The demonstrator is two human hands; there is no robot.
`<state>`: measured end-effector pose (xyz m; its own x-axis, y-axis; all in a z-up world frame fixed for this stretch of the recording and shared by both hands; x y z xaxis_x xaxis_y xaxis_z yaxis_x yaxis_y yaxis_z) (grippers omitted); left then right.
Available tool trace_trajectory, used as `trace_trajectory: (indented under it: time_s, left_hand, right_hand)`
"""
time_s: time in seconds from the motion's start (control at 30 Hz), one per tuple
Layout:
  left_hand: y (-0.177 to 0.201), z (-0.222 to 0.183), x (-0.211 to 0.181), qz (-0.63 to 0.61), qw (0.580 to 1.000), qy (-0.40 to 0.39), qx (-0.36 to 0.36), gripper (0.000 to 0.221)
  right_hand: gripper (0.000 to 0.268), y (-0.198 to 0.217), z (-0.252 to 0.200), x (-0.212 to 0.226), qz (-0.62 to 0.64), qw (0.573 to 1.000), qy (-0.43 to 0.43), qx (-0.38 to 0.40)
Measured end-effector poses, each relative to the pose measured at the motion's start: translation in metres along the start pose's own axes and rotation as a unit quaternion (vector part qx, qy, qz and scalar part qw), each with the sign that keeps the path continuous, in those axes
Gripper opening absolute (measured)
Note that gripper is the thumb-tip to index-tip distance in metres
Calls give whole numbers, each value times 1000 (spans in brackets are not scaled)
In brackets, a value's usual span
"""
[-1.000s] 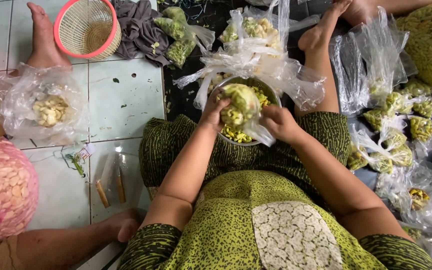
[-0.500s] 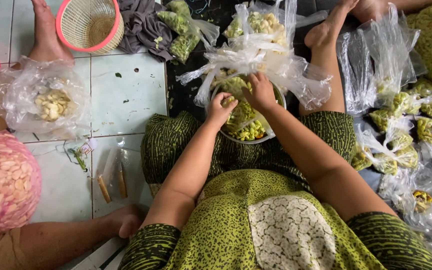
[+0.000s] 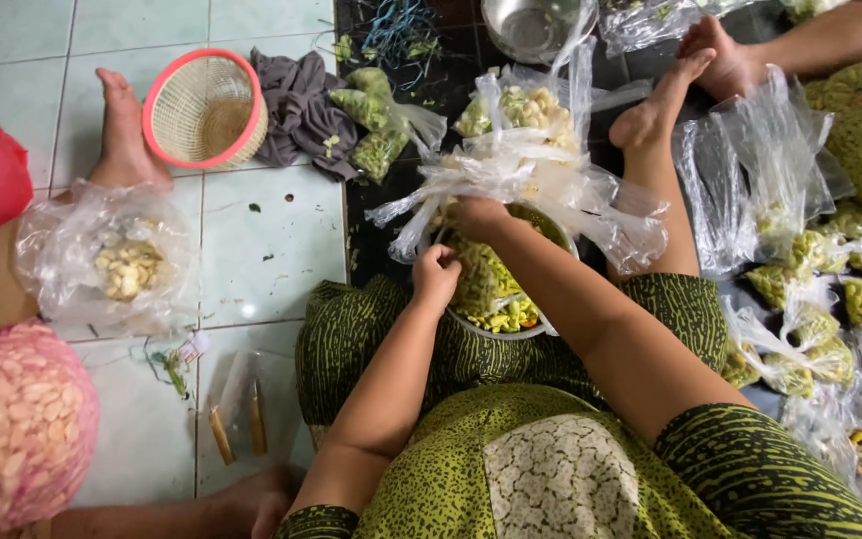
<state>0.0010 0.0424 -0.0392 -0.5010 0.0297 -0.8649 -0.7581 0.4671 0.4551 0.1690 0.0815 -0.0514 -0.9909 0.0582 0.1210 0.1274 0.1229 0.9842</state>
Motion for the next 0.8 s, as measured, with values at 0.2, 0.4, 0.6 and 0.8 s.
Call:
trace_trajectory:
  time_s: [0.2,0.4,0.6,0.8]
  left_hand:
    - [0,1,-9,-10,998,-28,46,10]
    - [0,0,-17,-7,996,-91,19,2]
    - [1,-1,-19,-49,994,-95,-12,1]
    - [4,-2,-34,-61,994,-82,-34,4]
  right_hand:
    - [16,-13,5,-14,57,998,14,-14]
    - [23,26,-17,-25,114,983,-132,52]
    - [47,-63,11,-106,86,970,-195,122]
    - [43,-27,-47,-118,192,965,-171,39]
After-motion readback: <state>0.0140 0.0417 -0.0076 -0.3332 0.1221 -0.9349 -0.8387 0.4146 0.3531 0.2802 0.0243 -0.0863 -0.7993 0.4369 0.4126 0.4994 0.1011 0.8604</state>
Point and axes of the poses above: each hand's wrist, its own z-axis towards the middle knuckle, its own y-axis out of the back of the hand, x = y × z, the point moved 6 cm from there along z, towards the middle knuckle, and after that the axes turned 1 degree about z, right-handed, at the moved point
